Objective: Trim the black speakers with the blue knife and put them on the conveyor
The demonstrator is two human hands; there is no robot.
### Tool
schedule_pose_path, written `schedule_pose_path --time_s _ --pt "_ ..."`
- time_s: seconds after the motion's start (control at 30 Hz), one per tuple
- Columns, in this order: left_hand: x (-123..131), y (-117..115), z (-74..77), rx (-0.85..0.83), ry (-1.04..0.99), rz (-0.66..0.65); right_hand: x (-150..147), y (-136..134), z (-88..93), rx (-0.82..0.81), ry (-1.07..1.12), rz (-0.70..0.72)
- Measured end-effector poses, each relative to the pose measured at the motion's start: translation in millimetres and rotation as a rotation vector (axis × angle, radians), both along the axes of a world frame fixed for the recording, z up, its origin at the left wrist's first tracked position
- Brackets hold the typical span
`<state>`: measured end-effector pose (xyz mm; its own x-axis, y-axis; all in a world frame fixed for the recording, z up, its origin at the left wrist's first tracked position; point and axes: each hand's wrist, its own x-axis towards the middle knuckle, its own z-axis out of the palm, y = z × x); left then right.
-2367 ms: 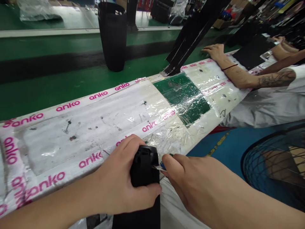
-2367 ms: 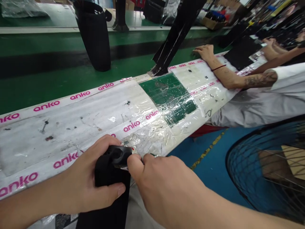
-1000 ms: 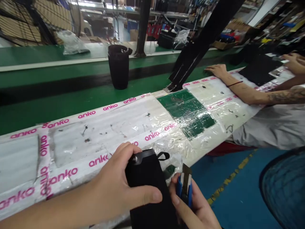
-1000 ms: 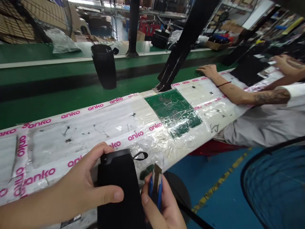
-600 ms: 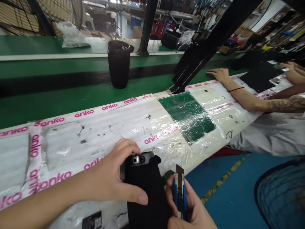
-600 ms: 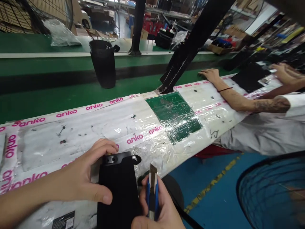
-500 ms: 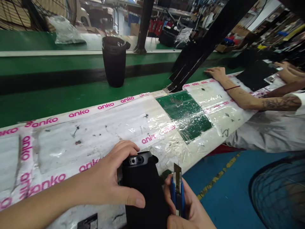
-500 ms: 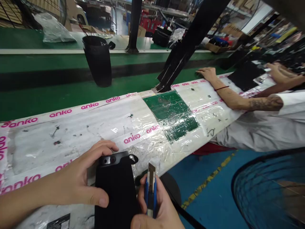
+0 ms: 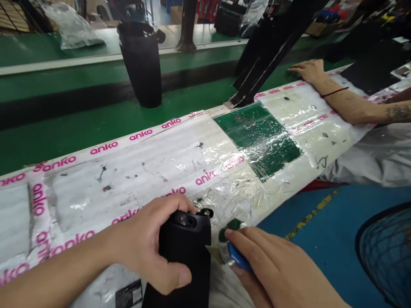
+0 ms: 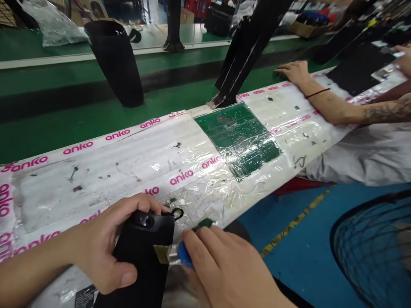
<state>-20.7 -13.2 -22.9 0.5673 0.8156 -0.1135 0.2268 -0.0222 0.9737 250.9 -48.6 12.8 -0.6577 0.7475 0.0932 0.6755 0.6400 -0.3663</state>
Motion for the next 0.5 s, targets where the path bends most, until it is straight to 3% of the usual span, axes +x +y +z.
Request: schedule_pose_path --time_s 0.1,0.5 --pt "0.0 -0.7 -1.7 0.031 -0.028 0.006 -1.8 15.2 2.2 0.141 -0.114 0.085" --pt "1.0 -1.5 -13.2 0.088 -0.155 0.003 -8.2 22.1 2.0 0.189 -0.174 0.144"
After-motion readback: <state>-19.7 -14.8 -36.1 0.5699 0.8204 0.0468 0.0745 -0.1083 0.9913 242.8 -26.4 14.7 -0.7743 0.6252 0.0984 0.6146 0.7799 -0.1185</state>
